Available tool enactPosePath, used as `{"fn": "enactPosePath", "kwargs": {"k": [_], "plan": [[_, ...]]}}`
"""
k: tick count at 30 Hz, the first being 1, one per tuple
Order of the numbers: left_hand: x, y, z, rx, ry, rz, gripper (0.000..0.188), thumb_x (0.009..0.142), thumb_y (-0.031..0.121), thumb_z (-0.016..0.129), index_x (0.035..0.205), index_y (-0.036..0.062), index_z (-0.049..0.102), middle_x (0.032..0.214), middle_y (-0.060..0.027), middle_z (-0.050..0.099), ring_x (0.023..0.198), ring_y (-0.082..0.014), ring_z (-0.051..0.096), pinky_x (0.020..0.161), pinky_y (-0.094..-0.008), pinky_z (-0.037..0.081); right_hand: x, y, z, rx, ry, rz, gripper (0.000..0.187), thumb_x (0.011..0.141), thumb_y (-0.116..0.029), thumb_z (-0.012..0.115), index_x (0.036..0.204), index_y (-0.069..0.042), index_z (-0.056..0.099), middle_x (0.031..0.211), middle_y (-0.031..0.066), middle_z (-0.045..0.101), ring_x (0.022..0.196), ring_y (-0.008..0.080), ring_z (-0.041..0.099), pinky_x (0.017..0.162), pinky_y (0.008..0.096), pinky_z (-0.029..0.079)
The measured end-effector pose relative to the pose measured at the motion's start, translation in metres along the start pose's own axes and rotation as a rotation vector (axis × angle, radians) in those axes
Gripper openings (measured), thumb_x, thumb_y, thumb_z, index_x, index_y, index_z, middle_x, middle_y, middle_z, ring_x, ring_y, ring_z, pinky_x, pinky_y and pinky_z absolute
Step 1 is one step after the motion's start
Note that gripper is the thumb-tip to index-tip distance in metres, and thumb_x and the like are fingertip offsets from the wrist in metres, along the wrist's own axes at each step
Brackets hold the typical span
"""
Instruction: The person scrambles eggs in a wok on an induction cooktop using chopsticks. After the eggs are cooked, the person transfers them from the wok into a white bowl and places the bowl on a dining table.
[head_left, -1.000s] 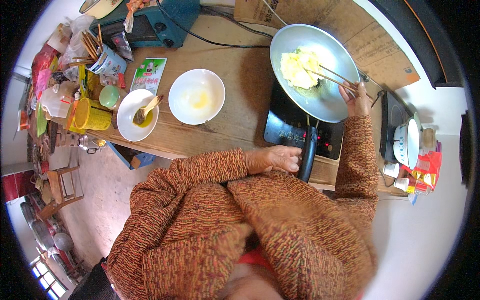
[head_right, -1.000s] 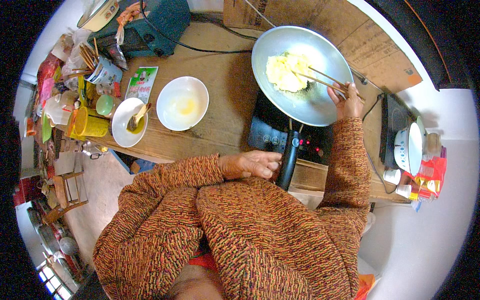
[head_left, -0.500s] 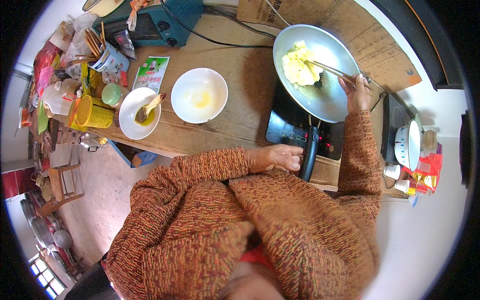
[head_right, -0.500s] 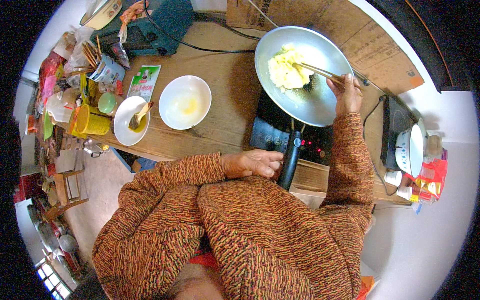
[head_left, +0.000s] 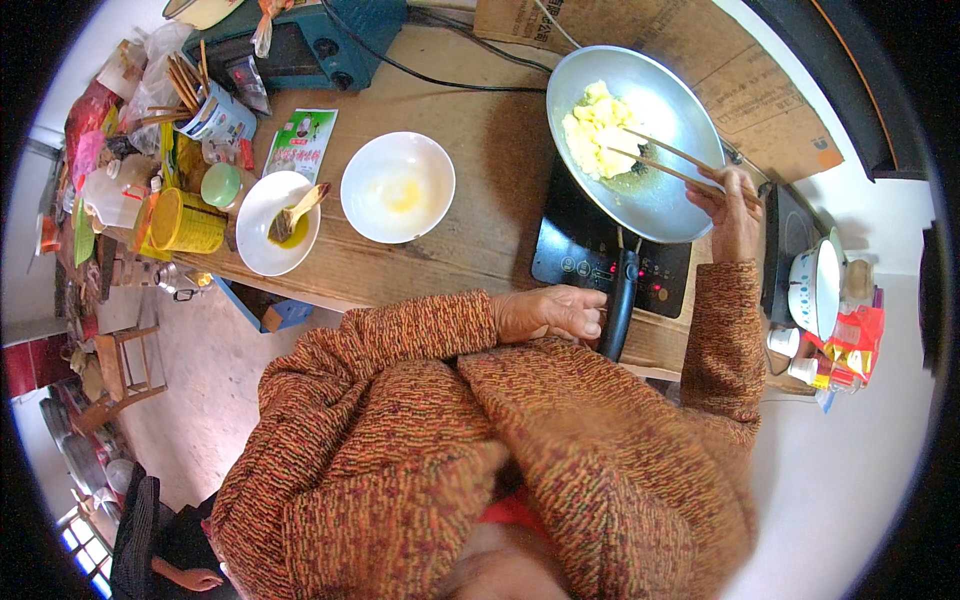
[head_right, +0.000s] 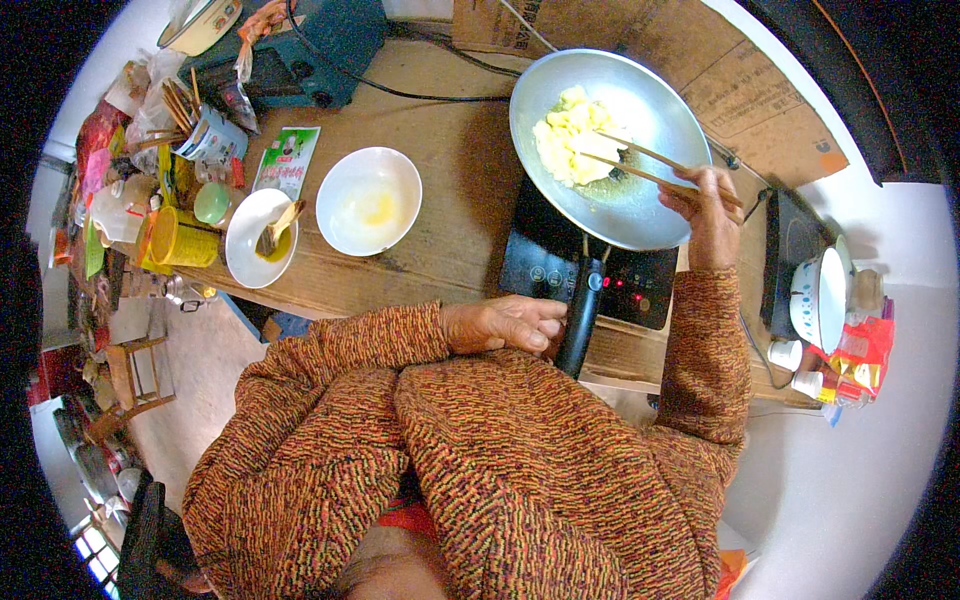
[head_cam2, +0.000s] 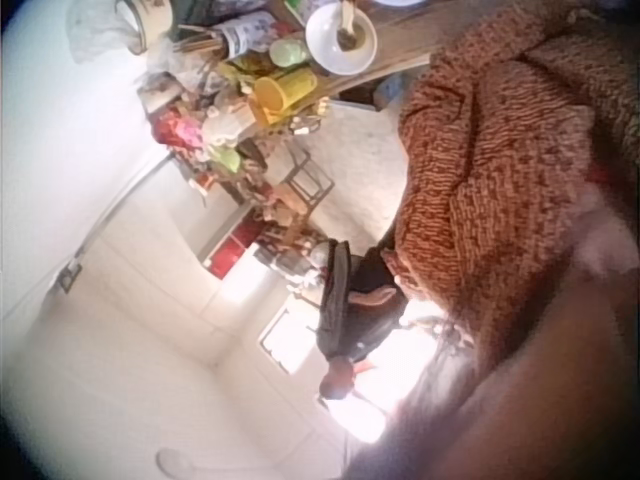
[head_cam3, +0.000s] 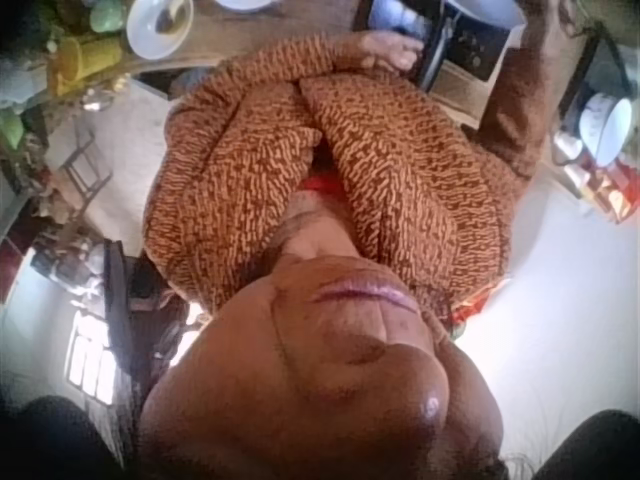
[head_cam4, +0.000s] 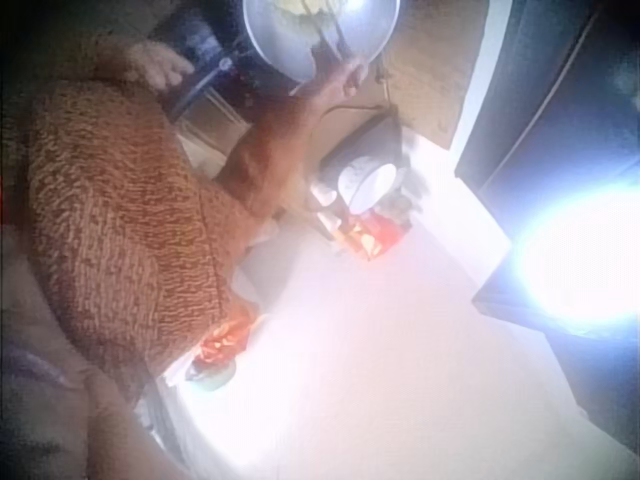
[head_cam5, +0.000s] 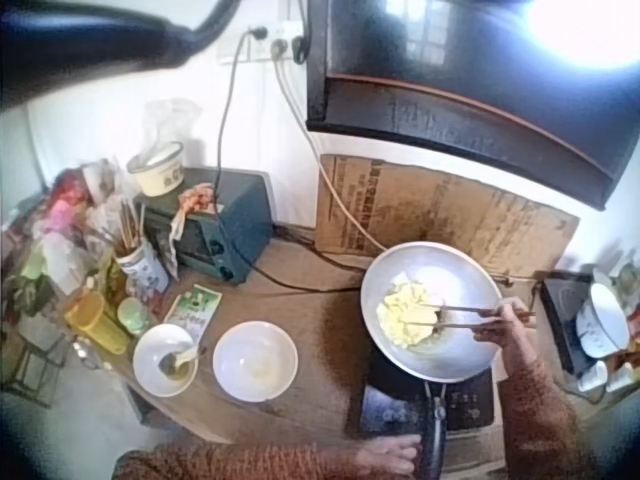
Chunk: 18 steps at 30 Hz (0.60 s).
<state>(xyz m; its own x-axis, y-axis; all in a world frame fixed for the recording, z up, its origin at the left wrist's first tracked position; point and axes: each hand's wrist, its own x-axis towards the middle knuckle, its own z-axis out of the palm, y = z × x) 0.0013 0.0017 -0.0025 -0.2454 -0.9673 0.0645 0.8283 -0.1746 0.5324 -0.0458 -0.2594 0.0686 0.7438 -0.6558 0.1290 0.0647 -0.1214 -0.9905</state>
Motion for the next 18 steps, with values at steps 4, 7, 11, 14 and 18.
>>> {"fn": "enactPosePath", "kwargs": {"k": [4,7,11,14,18], "plan": [[0.000,0.002,0.002,0.004,-0.002,0.008,0.054,0.080,0.026,0.059,0.123,0.0003,0.038,0.112,-0.0090,0.055,0.102,-0.0132,0.053,0.089,-0.0245,0.039,0.003,0.013,-0.026,0.093,0.100,0.091,0.025,0.091,-0.028,0.048,0.089,-0.003,0.052,0.090,0.0135,0.058,0.072,0.0258,0.063,0.062,0.0341,0.057],[0.001,0.000,0.000,0.000,-0.019,0.004,0.054,0.080,0.026,0.059,0.123,0.0003,0.038,0.112,-0.0087,0.055,0.102,-0.0128,0.053,0.088,-0.0239,0.040,0.005,0.032,-0.030,0.200,0.134,0.179,0.025,0.092,-0.028,0.047,0.089,-0.004,0.050,0.091,0.0145,0.057,0.075,0.0277,0.062,0.066,0.0376,0.057],[0.003,-0.003,-0.003,-0.012,-0.037,0.010,0.055,0.080,0.026,0.059,0.123,0.0002,0.038,0.111,-0.0080,0.055,0.100,-0.0124,0.054,0.087,-0.0229,0.041,0.021,0.054,-0.025,0.317,0.163,0.206,0.022,0.091,-0.024,0.047,0.087,-0.003,0.049,0.090,0.0125,0.055,0.082,0.0280,0.061,0.072,0.0420,0.056],[0.003,-0.004,-0.003,0.002,-0.009,0.015,0.056,0.080,0.026,0.059,0.124,0.0004,0.037,0.113,-0.0083,0.055,0.101,-0.0126,0.054,0.087,-0.0223,0.040,0.031,0.052,-0.008,0.308,0.185,0.212,0.021,0.092,-0.023,0.047,0.086,-0.002,0.048,0.086,0.0108,0.054,0.083,0.0276,0.060,0.073,0.0427,0.056],[0.000,0.005,0.007,-0.020,0.031,-0.010,0.060,0.076,0.021,0.059,0.125,-0.0014,0.032,0.107,-0.0080,0.056,0.094,-0.0132,0.053,0.083,-0.0251,0.041,0.036,0.055,0.006,0.319,0.129,0.163,0.023,0.091,-0.024,0.048,0.085,-0.002,0.048,0.085,0.0107,0.054,0.085,0.0262,0.060,0.073,0.0404,0.056]]}}
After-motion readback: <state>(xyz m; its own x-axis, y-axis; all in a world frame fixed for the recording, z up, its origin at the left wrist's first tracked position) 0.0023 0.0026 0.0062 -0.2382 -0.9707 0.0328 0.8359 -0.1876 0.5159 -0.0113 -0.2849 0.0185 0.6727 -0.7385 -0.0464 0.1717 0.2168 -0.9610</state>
